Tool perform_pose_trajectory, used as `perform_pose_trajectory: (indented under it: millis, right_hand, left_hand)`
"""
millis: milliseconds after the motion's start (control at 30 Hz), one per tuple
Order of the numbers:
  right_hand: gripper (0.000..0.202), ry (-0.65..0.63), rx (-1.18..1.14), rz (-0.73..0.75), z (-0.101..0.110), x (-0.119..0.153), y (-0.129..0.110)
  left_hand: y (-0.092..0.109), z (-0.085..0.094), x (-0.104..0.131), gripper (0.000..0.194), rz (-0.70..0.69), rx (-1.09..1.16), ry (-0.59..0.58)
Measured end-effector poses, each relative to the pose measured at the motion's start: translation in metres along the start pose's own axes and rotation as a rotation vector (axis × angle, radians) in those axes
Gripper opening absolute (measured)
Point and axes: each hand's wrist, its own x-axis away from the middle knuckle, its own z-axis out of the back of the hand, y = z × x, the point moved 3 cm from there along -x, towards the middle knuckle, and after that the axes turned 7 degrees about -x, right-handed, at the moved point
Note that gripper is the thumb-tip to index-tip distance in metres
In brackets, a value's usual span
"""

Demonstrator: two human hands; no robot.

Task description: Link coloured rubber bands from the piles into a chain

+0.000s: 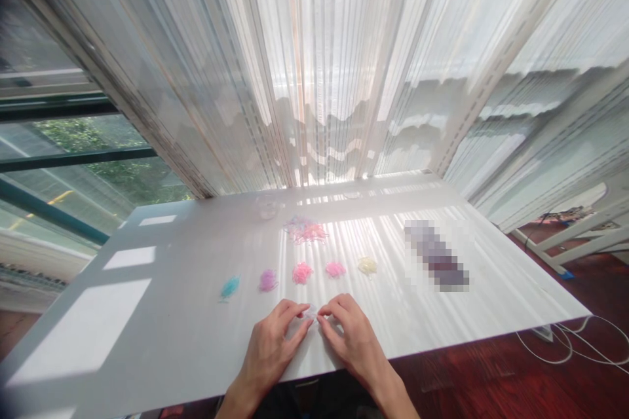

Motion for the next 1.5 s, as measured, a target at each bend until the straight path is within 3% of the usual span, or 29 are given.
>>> perform_pose_trajectory:
  millis: [300, 1100, 1300, 1500]
  right_hand:
    - [0.009, 0.014, -0.024, 0.01, -0.001, -0.001, 0.0]
    - [0.014, 0.018, -0.062, -0.067, 0.001, -0.005, -0.003]
    - [0.016, 0.128, -0.079, -0.104, 0.007, -0.01, -0.006]
    - [0.019, 0.255, -0.069, -0.026, 0.004, -0.018, -0.011]
  left_hand:
    - [-0.001, 0.001, -0.005, 0.016, -0.029, 0.068, -0.022]
    - [-0.007, 0.0, -0.002, 0.009, -0.061, 0.16, 0.058]
    - [-0.011, 0.003, 0.0, 0.012, 0.031, 0.2, 0.126]
    - [-0.006, 0.003, -0.001, 0.015, -0.025, 0.153, 0.088]
